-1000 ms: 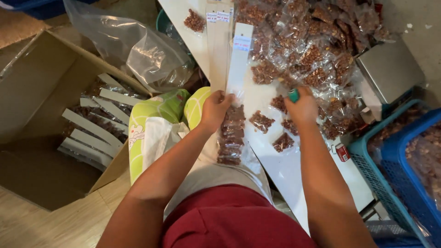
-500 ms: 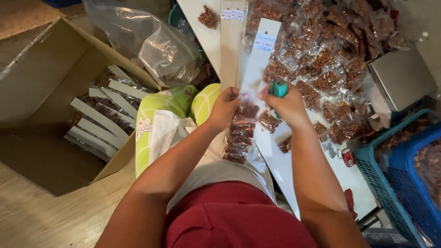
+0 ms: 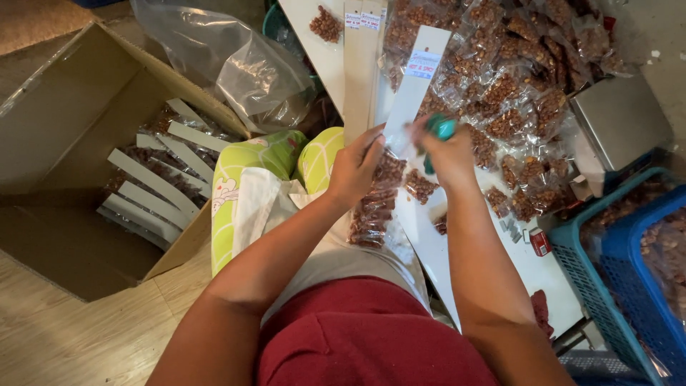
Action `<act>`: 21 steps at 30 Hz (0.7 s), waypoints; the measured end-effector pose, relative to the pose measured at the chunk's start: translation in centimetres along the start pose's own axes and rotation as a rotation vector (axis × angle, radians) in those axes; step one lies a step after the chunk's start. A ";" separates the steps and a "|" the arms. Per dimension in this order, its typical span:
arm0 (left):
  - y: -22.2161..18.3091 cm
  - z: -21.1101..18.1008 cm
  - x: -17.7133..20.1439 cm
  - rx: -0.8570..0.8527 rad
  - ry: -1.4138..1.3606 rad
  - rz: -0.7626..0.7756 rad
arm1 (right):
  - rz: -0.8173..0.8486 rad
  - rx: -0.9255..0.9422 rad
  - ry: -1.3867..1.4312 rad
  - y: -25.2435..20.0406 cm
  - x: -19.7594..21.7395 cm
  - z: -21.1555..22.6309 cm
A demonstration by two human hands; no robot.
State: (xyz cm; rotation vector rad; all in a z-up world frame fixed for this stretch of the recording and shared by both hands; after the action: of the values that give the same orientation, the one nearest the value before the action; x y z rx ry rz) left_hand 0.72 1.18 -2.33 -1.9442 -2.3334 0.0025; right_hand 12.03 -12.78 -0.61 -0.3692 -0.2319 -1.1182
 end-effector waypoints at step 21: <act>1.6 4.0 -1.5 0.105 0.016 -0.082 | -0.424 -0.371 0.399 2.2 -3.1 1.9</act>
State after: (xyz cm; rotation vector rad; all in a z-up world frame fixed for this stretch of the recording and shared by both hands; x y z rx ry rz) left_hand 2.20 0.28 -6.55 -1.7936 -2.3503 0.1007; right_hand 12.70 -8.61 -0.34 -0.4258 0.2682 -1.6325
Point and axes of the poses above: each hand's wrist, its own y-axis towards the middle knuckle, its own x-axis out of the back of the hand, z = x × y, the point moved 1 cm from there along y, towards the middle knuckle, and after that the axes turned 11 degrees about z, right-handed, at the moved point
